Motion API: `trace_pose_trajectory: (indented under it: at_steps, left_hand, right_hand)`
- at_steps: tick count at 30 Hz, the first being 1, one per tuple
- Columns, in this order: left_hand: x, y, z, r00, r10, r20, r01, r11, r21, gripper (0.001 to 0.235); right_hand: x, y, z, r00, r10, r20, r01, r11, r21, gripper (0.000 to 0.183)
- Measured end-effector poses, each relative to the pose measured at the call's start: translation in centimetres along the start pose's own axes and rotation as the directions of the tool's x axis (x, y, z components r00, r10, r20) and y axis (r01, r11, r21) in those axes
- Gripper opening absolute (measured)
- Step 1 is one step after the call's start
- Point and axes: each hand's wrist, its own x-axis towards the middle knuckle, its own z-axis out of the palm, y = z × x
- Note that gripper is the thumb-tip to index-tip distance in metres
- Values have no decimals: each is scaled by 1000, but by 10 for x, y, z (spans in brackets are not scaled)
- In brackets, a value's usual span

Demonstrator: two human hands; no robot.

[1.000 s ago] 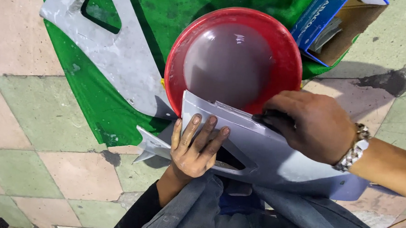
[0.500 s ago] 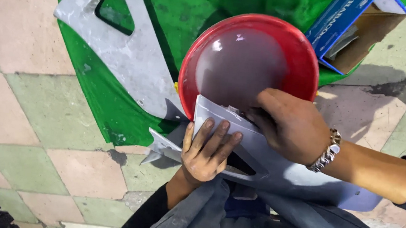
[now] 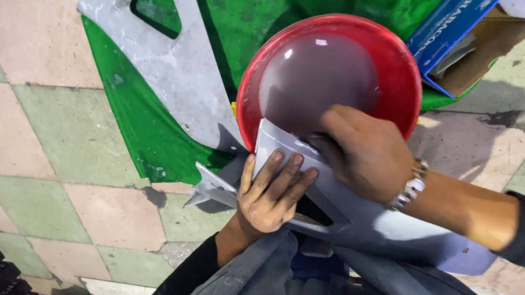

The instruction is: The person sands two white motorcycle fairing pieces using a sanding block, repeatedly dipping the block into a red bucket of water. They work on both the outer and inner surfaces, turning the parts over and repositioning them on a green mat.

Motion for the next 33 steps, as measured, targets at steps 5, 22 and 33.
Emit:
trace_pose_trajectory:
  at_steps: [5, 22, 33]
  left_hand:
    - [3, 2, 2, 998, -20, -53, 20, 1000, -4, 38]
    - [4, 2, -1, 999, -10, -39, 11, 1000, 6, 35]
    - [23, -3, 14, 930, 72, -361, -52, 997, 65, 38]
  right_hand:
    - [3, -2, -5, 1000, -27, -9, 27, 997, 68, 16]
    - [3, 6, 8, 1000, -15, 22, 12, 993, 120, 18]
    - [-1, 10, 12, 1000, -2, -13, 4, 989, 148, 13]
